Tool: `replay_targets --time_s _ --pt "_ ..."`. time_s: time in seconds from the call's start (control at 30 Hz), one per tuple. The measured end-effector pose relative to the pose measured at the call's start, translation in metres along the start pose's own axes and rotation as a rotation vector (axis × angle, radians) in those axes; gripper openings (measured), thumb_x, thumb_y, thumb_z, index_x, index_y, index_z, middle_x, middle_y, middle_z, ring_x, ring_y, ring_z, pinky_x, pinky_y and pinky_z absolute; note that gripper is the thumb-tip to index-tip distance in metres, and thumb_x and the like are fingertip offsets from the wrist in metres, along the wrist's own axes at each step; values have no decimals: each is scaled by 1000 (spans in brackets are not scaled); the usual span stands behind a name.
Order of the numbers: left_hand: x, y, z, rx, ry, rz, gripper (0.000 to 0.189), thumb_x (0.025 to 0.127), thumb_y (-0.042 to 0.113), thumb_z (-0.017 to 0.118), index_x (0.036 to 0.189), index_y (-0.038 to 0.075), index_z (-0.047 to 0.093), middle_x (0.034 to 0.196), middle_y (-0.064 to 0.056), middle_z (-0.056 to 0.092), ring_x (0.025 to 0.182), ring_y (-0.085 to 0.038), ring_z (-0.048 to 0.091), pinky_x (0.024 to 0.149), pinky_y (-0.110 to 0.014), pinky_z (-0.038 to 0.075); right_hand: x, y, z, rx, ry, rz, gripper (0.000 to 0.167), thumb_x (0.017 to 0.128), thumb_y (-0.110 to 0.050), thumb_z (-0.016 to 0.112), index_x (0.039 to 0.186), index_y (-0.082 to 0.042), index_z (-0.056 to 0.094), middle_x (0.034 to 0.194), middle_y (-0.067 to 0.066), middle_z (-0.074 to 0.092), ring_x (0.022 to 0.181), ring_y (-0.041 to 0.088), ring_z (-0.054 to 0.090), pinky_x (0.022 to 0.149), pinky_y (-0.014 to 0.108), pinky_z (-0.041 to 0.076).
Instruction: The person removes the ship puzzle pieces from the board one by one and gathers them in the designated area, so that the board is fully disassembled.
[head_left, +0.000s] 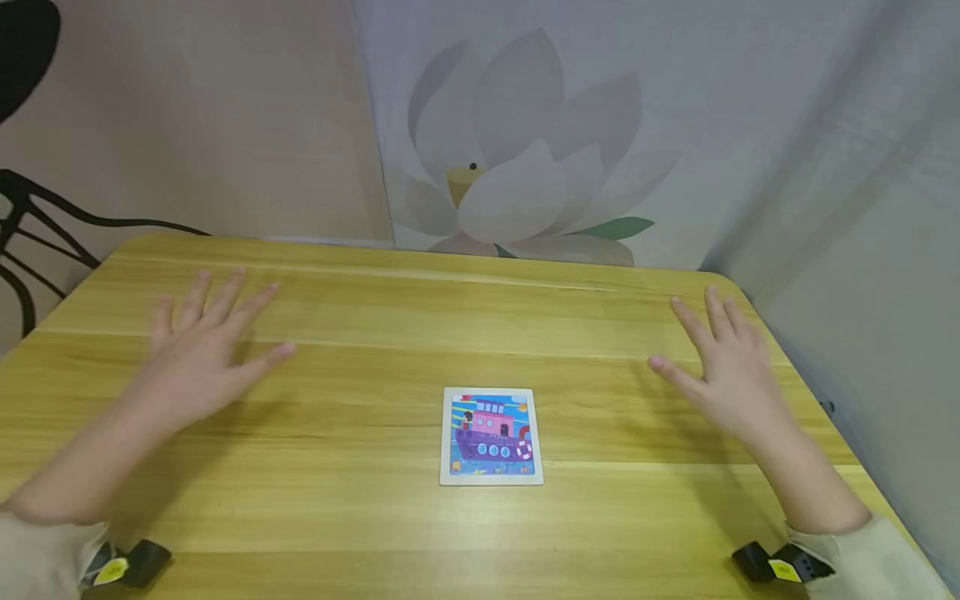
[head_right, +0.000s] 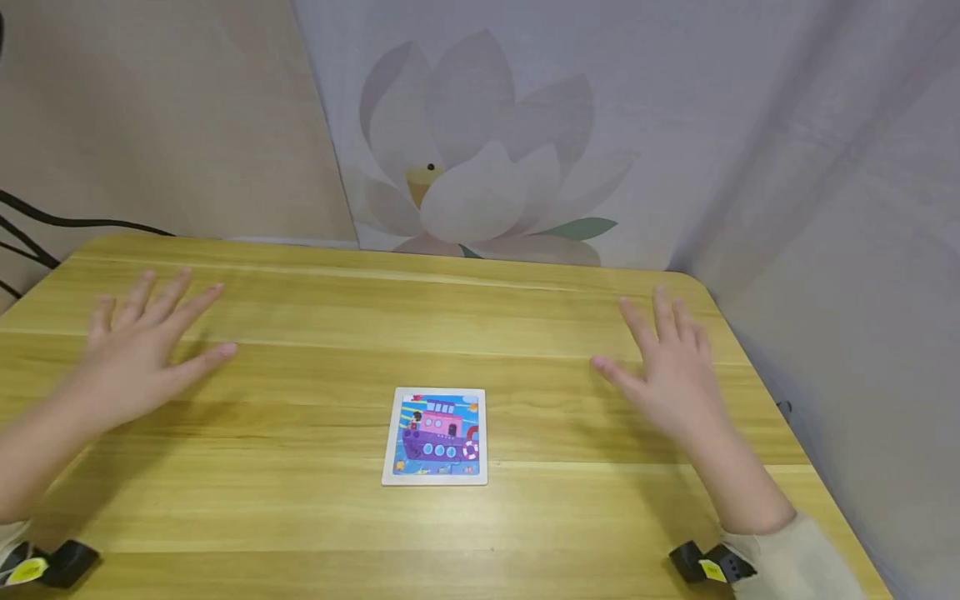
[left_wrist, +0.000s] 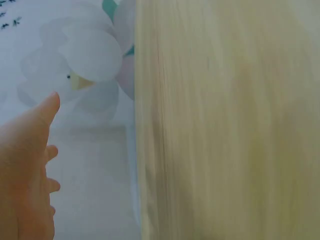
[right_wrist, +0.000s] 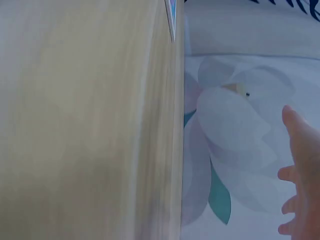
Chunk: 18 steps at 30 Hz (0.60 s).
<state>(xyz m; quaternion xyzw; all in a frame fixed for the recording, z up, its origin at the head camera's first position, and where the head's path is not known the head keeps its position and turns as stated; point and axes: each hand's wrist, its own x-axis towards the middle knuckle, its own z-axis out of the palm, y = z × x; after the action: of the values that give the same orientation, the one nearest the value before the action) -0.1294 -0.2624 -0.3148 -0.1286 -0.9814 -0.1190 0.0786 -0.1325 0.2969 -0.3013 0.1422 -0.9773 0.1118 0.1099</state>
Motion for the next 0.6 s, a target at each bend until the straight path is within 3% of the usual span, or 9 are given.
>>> replay_targets --time_s 0.3,0.47,0.6 --pt "3 29 17 -230 65 78 75 92 46 60 152 14 26 156 -20 12 140 -44 -3 104 -65 -9 -9 -32 13 172 51 -74 75 92 -46 61 151 -14 28 157 19 10 141 42 8 103 69 8" --pt "5 42 27 -381 100 117 73 91 39 65 150 11 31 154 -20 19 139 -47 7 103 -68 -4 -12 -45 25 242 46 -100 75 88 -41 67 150 -17 32 157 14 14 140 42 15 98 73 16" --pt "5 51 34 -441 100 130 72 90 37 67 148 10 34 152 -20 24 137 -48 13 102 -69 -1 -13 -54 34 304 18 -107 76 86 -33 72 150 -19 33 158 9 16 139 42 18 96 73 20"
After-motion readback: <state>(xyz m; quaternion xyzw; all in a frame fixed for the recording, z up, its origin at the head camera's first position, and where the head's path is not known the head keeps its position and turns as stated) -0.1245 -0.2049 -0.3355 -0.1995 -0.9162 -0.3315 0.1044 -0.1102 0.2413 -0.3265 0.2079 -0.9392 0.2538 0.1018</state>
